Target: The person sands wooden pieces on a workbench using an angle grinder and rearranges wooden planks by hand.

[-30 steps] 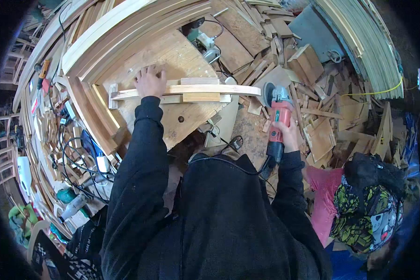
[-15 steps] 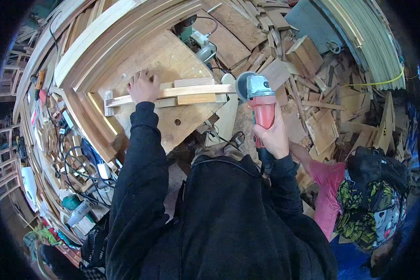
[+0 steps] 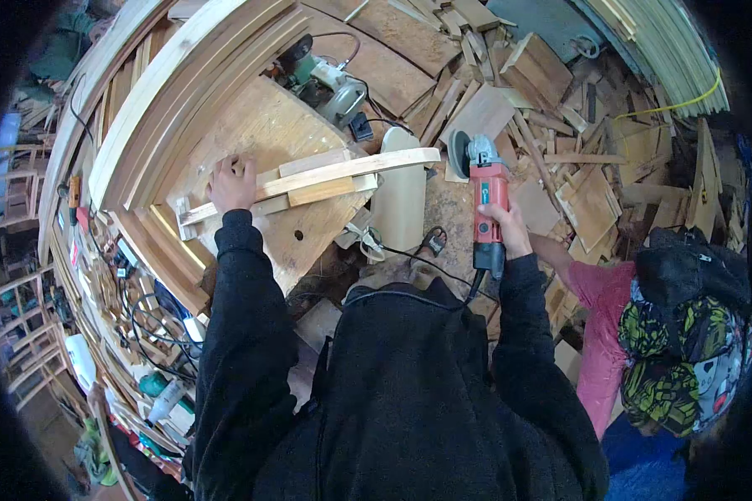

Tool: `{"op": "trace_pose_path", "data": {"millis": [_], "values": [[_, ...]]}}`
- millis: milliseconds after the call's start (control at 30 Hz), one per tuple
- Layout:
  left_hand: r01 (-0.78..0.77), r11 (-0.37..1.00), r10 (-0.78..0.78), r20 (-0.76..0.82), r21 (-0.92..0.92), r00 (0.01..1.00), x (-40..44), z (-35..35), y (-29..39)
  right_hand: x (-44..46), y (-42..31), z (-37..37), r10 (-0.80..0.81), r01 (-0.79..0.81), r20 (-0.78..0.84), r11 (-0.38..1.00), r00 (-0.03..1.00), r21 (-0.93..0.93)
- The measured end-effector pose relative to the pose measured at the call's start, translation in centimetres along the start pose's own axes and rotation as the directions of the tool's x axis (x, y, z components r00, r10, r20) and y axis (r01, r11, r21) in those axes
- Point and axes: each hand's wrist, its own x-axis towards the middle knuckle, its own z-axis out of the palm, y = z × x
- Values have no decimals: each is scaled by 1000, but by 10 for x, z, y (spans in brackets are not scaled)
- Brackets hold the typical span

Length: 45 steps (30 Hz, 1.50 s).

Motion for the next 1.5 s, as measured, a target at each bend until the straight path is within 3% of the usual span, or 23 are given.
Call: {"op": "trace_pose_path", "data": {"millis": [233, 267, 433, 633, 700, 733, 867, 933, 1067, 1100, 1167, 1300, 1400, 1500], "values": [[63, 998, -64, 42, 17, 997, 3, -1, 5, -29, -30, 34, -235, 241, 52, 939, 971, -246], [61, 998, -61, 31, 11, 998, 2, -3, 6, -34, -42, 46, -179, 188, 73, 972, 981, -139], [57, 998, -57, 20, -21, 998, 4, 2, 2, -33, -54, 59, -228, 242, 80, 933, 970, -266], [49, 999, -49, 6, -13, 999, 4, 2, 2, -3, -31, 21, -152, 162, 67, 970, 986, -179], [37, 999, -37, 2, -26, 999, 4, -1, 4, 9, -18, 5, 102, -104, 95, 994, 990, 15], [28, 999, -28, 2, -22, 1000, 4, -1, 3, 13, -14, 3, 96, -103, 91, 992, 991, 78], [1, 999, -2, -25, -47, 1000, 3, -2, 3, 4, -16, -3, 26, -29, 50, 998, 998, 47], [-22, 999, 21, -46, -33, 999, 4, -2, 5, -4, -22, 1, -161, 172, 67, 965, 985, -198], [-25, 998, 23, -34, -64, 999, 5, 0, 2, -20, -46, 32, -223, 233, 106, 968, 969, -92], [-28, 998, 26, -38, -62, 999, 5, 0, 1, -22, -50, 36, -223, 233, 106, 969, 969, -88], [-28, 998, 26, -32, -52, 999, 6, 0, 0, -25, -55, 40, -214, 231, 87, 897, 973, -376], [-47, 998, 45, -33, -53, 998, 8, 6, -8, -29, -60, 45, -215, 188, -7, 869, 977, -458], [-20, 997, 18, -29, -68, 999, 8, 5, -6, -15, -41, 31, -205, 196, 6, 929, 979, -313], [-2, 996, 0, -19, -92, 1000, 7, 3, -4, -7, -40, 18, -164, 160, 12, 941, 986, -299]]}}
